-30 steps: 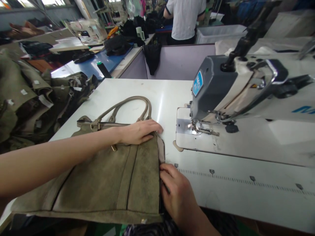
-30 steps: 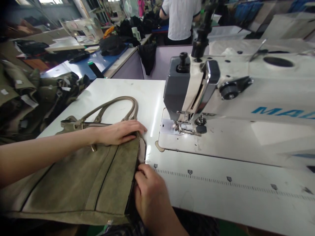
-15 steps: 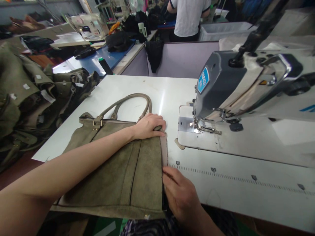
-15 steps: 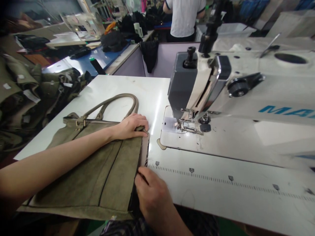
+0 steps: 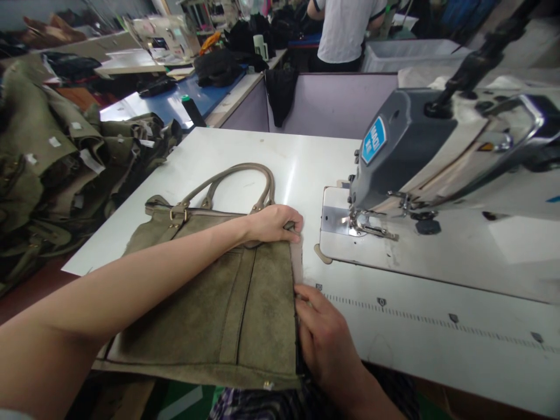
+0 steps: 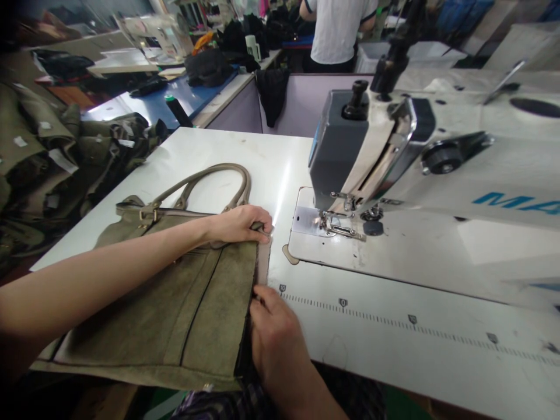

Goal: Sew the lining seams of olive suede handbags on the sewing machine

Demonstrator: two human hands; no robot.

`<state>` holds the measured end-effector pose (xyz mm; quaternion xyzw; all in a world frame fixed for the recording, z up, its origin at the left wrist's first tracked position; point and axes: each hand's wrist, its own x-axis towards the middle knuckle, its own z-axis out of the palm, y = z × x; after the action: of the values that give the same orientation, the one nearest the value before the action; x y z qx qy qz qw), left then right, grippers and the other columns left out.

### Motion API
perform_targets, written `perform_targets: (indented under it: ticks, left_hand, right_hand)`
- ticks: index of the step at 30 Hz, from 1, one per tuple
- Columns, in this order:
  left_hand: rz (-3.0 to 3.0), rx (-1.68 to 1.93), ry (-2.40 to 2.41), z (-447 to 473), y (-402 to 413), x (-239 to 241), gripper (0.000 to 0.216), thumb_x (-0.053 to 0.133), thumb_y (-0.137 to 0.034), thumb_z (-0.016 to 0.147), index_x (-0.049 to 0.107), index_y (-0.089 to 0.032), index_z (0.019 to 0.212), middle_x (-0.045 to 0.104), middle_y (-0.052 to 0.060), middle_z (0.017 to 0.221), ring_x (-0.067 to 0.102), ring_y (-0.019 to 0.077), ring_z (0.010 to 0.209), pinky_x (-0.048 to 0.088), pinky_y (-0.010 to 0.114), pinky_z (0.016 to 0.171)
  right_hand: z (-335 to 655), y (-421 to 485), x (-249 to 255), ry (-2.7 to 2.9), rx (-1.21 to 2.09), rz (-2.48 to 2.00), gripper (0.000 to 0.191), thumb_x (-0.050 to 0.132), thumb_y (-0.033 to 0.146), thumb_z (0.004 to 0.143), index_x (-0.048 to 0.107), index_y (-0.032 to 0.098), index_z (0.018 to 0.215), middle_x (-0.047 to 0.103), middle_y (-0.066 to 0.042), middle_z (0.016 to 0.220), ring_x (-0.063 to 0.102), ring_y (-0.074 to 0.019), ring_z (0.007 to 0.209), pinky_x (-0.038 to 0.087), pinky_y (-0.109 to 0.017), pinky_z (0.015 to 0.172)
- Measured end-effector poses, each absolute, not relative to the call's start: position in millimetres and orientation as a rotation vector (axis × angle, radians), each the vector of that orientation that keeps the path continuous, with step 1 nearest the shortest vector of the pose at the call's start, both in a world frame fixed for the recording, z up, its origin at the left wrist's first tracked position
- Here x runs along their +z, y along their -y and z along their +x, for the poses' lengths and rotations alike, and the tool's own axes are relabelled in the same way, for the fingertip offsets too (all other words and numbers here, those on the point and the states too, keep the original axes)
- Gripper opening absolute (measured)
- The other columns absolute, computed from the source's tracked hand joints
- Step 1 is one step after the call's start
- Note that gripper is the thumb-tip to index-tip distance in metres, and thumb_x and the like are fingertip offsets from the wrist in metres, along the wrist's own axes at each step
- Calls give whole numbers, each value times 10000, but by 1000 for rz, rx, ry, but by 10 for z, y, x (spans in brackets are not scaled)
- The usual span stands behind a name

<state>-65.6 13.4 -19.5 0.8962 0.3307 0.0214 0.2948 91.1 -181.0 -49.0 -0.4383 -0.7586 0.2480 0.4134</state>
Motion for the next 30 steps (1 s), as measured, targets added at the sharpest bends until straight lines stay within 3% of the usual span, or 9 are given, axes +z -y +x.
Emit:
perform_targets:
  ticks: [4, 10, 16, 19, 22, 26, 30]
  left_hand:
    - [2380, 53, -937, -607, -92, -211, 198, 721, -346, 783, 641, -165, 766, 571, -41, 661, 489, 101, 597, 338, 215, 574]
    - [2466, 216, -995, -634, 50, -218, 182, 718, -334, 808, 646, -167, 805, 618, 16, 853, 568, 177, 856, 376, 287, 805]
    - [2498, 226, -957, -643, 54, -226, 177, 719, -320, 816, 635, -167, 789, 611, 19, 841, 570, 185, 852, 384, 293, 791]
    - [2510, 232, -948, -643, 55, -227, 176, 701, -328, 827, 631, -170, 797, 614, 26, 876, 570, 187, 862, 384, 297, 798]
    - [2520, 209, -944, -640, 56, -226, 185, 689, -341, 833, 620, -176, 789, 616, 18, 842, 566, 187, 854, 382, 294, 789]
    - [2504, 170, -997, -623, 46, -212, 194, 710, -336, 809, 596, -178, 808, 621, 3, 806, 568, 181, 825, 385, 295, 797]
    - [2528, 126, -1120, -592, 54, -162, 325, 745, -419, 772, 587, -165, 897, 621, 16, 801, 572, 214, 829, 344, 409, 935]
  right_hand:
    - [928, 1855, -513, 1934, 600, -1061, 357, 372, 20, 894, 651, 151, 1075, 659, -136, 1060, 659, -203, 947, 592, -289, 826]
    - [881, 1885, -564, 1913, 397, -1101, 302, 379, 76, 967, 672, 152, 957, 644, -124, 920, 573, -250, 845, 566, -358, 693]
    - [827, 1910, -636, 1885, 392, -1166, 319, 371, 101, 972, 679, 171, 1015, 662, -114, 922, 562, -245, 779, 542, -377, 657]
    - [886, 1950, -635, 1963, 333, -1217, 351, 363, 82, 944, 663, 143, 1115, 684, -141, 1046, 593, -291, 988, 544, -452, 812]
    - [1053, 1961, -507, 2223, 376, -1091, 500, 381, 21, 852, 556, 92, 1315, 617, -163, 1286, 482, -272, 1286, 466, -470, 1030]
    - [1243, 1931, -299, 2496, 601, -1005, 707, 479, 103, 695, 460, 33, 1398, 457, -183, 1461, 383, -301, 1380, 350, -521, 1142]
    - [1209, 1911, -351, 2506, 523, -986, 669, 499, 85, 667, 526, 21, 1333, 483, -204, 1433, 424, -326, 1349, 361, -517, 1138]
